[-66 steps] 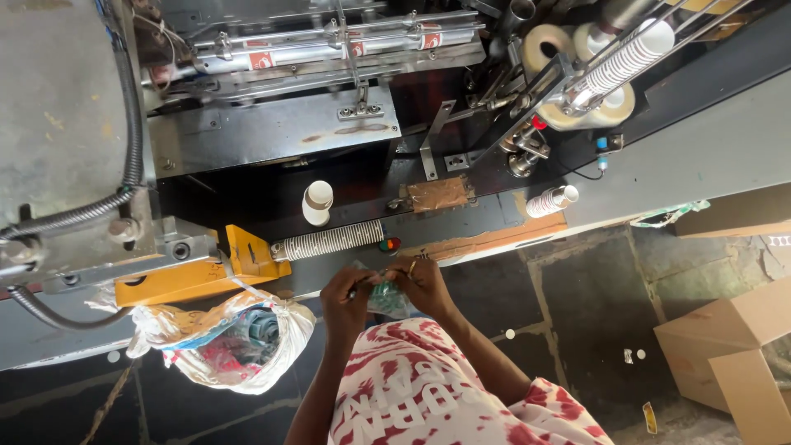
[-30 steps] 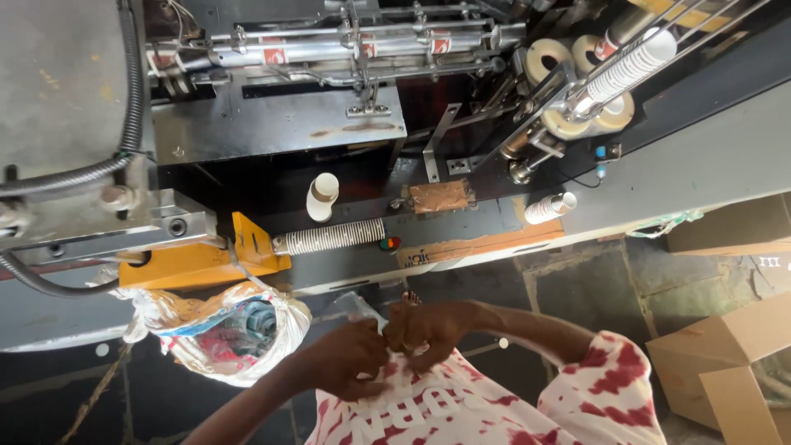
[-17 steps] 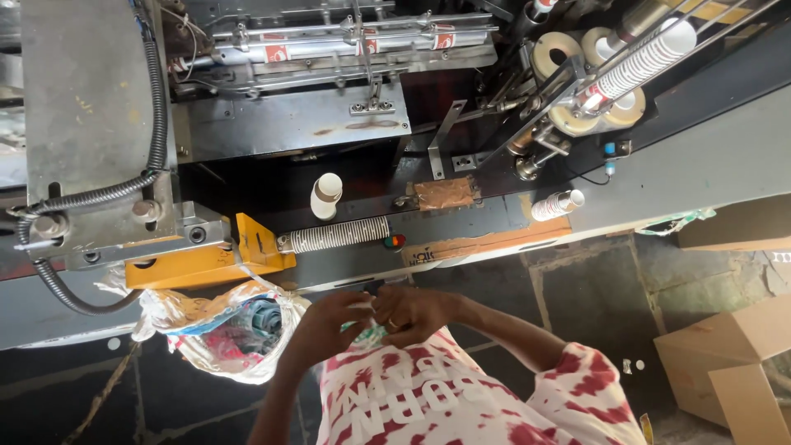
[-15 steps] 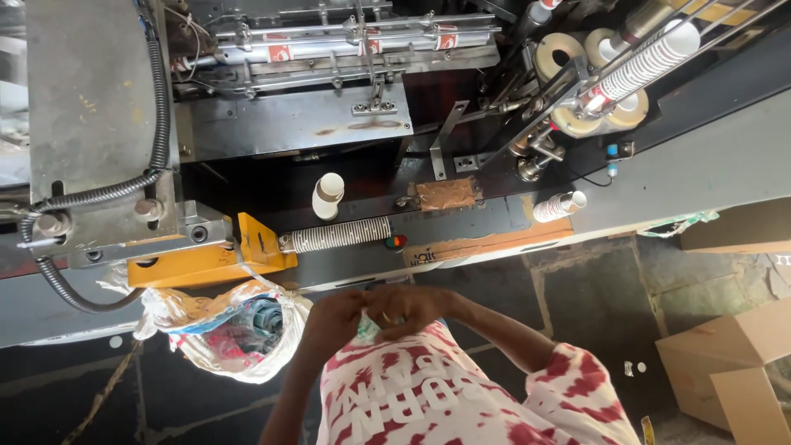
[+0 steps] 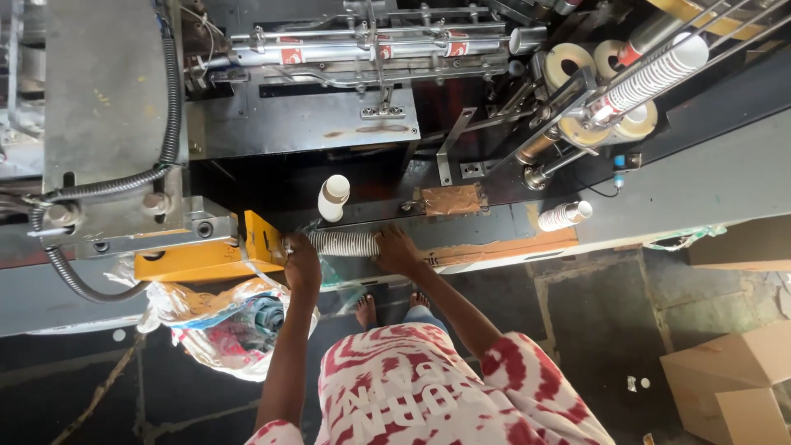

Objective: Operating a paper cup manufacturing machine by loading paper blanks and organizing finished cups.

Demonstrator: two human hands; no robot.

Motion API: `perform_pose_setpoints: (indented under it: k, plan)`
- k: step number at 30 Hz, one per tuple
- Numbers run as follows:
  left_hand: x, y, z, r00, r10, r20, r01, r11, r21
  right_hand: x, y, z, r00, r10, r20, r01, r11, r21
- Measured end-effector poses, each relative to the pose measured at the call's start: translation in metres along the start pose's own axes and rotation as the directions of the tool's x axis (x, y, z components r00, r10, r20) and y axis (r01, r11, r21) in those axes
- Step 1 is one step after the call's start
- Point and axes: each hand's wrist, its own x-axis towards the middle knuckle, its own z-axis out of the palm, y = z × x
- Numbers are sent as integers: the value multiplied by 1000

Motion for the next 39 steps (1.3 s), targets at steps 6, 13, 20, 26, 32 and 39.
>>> perform_pose_setpoints:
  k: [6, 13, 20, 26, 32, 39]
  plan:
    - [-9, -22, 33, 983, 153, 106, -118, 952, -282, -60, -47, 10, 869, 151, 471, -471, 544, 694]
    - [-20, 3, -1, 864, 458, 211, -206, 703, -681, -47, -97, -52, 668, 183, 721, -658, -306, 688]
    - [-14, -7, -13, 846, 408, 342, -166, 813, -558, -66, -78, -39, 909, 167, 381, -328, -275, 904]
    - [-20, 13, -111, 836, 547, 38, -380, 630, -677, -69, -87, -64, 894, 84, 439, -387, -346, 855]
    - [-73, 19, -108, 564, 807, 174, -667, 569, -482, -114, -60, 8, 995, 60, 74, -86, 232, 969]
    - [-134, 13, -108, 609, 763, 216, -295, 471, -831, -164, -82, -86, 835, -94, 542, -357, 657, 664]
